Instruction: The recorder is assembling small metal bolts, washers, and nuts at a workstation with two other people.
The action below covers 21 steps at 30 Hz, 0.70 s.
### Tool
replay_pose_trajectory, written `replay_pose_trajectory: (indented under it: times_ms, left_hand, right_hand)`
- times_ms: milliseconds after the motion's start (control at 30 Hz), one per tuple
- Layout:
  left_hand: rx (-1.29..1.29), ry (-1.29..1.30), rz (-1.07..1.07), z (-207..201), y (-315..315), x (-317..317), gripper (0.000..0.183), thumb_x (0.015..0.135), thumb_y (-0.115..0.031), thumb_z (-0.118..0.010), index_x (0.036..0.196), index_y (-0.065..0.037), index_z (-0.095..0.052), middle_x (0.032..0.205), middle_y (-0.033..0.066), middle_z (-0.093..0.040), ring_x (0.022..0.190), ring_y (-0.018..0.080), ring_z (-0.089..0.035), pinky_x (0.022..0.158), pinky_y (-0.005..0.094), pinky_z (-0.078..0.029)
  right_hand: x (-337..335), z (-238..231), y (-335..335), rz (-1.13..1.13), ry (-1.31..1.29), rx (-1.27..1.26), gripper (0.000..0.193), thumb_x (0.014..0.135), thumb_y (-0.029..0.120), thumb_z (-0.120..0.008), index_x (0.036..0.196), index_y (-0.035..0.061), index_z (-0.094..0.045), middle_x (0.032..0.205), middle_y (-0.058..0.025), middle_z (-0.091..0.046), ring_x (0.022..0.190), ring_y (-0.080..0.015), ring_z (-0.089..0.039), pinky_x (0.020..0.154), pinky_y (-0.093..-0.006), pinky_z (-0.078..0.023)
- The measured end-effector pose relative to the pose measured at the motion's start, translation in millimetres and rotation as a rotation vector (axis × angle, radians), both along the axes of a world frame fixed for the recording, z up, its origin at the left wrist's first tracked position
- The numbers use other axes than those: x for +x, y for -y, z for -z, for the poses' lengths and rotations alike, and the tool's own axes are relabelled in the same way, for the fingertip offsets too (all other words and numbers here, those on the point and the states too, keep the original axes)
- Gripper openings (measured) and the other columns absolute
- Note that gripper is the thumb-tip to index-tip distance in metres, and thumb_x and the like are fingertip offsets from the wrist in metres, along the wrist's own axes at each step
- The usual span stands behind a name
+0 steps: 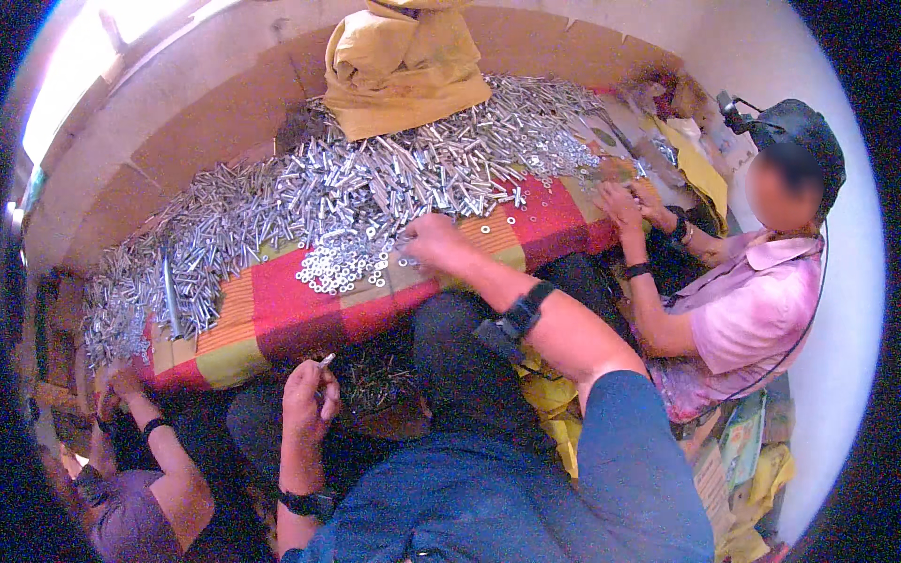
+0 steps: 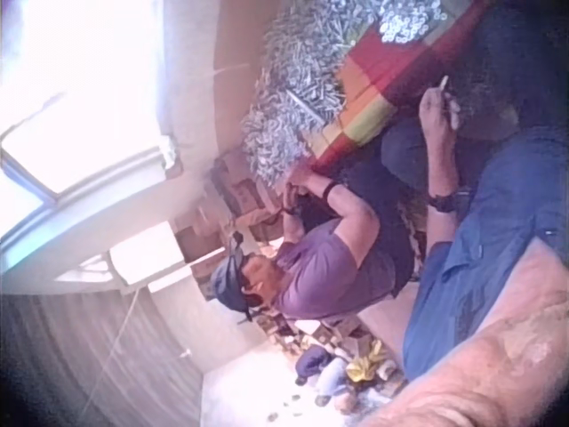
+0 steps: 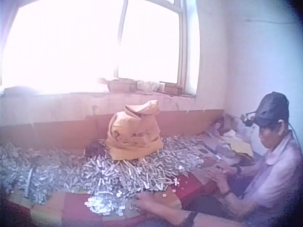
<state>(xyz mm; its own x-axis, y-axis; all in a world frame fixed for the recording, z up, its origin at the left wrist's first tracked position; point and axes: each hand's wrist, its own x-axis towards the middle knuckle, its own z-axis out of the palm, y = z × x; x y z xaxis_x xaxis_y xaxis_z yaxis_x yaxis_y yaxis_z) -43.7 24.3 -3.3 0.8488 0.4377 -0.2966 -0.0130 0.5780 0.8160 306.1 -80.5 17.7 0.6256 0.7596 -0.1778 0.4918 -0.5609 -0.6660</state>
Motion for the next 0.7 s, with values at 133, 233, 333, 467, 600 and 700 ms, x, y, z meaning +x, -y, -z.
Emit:
replay_pose_trajectory:
  times_ms: [133,233,333,467,600,700]
  left_hand:
    - [-0.002,-0.029,-0.008,0.0,-0.7,-0.8,0.035,0.107,-0.032,-0.049,0.086,-0.005,-0.057,0.063,0.0099,-0.06,0.039,0.0121,-0.044,0.038,0.0252,-0.034]
    - [0.019,-0.032,0.02,1.1,1.3,1.6,0.035,0.107,-0.032,-0.048,0.086,-0.006,-0.057,0.063,0.0092,-0.059,0.039,0.0121,-0.044,0.038,0.025,-0.034]
    - [-0.034,-0.041,0.025,6.5,2.0,2.9,0.034,0.107,-0.032,-0.048,0.087,-0.005,-0.057,0.063,0.0085,-0.059,0.039,0.0119,-0.043,0.038,0.0248,-0.034]
    - [-0.003,-0.08,0.012,4.1,5.9,10.7,0.031,0.105,-0.032,-0.051,0.088,-0.007,-0.055,0.06,0.0063,-0.055,0.036,0.011,-0.038,0.035,0.0249,-0.03]
    - [0.036,-0.056,-0.002,8.0,6.3,0.5,0.028,0.106,-0.034,-0.048,0.095,-0.009,-0.054,0.064,0.0014,-0.052,0.037,0.0069,-0.034,0.035,0.022,-0.028]
    - [0.006,-0.056,-0.015,-4.4,14.1,9.7,0.028,0.107,-0.033,-0.047,0.096,-0.009,-0.054,0.067,0.0022,-0.055,0.038,0.007,-0.035,0.034,0.0212,-0.028]
  right_hand:
    - [1.4,19.8,-13.7,-0.024,0.157,0.135,0.028,0.078,0.027,-0.066,0.094,0.0071,-0.076,0.089,-0.0201,-0.072,0.081,-0.0357,-0.071,0.079,-0.0453,-0.056]
    - [0.3,5.1,6.0,-0.034,0.239,0.229,0.027,0.079,0.022,-0.062,0.094,0.0047,-0.076,0.089,-0.021,-0.072,0.081,-0.0357,-0.071,0.079,-0.0443,-0.056]
    - [-5.6,-14.7,40.8,0.139,0.027,0.421,0.021,0.083,0.013,-0.061,0.093,0.0004,-0.074,0.081,-0.0162,-0.072,0.066,-0.0239,-0.071,0.066,-0.0369,-0.058]
    - [-30.2,-31.2,123.7,0.323,-0.199,0.364,0.016,0.089,0.011,-0.065,0.098,-0.0018,-0.069,0.073,-0.0065,-0.067,0.06,-0.0113,-0.064,0.054,-0.0268,-0.052]
    - [-101.4,-25.3,199.6,0.457,-0.254,0.358,0.016,0.086,0.013,-0.065,0.093,-0.0009,-0.071,0.071,-0.0086,-0.068,0.057,-0.0131,-0.064,0.055,-0.0313,-0.053]
    - [-153.3,4.1,248.5,0.517,-0.28,0.309,0.014,0.087,0.013,-0.065,0.091,-0.0003,-0.07,0.075,-0.0123,-0.068,0.063,-0.0214,-0.067,0.061,-0.0371,-0.054]
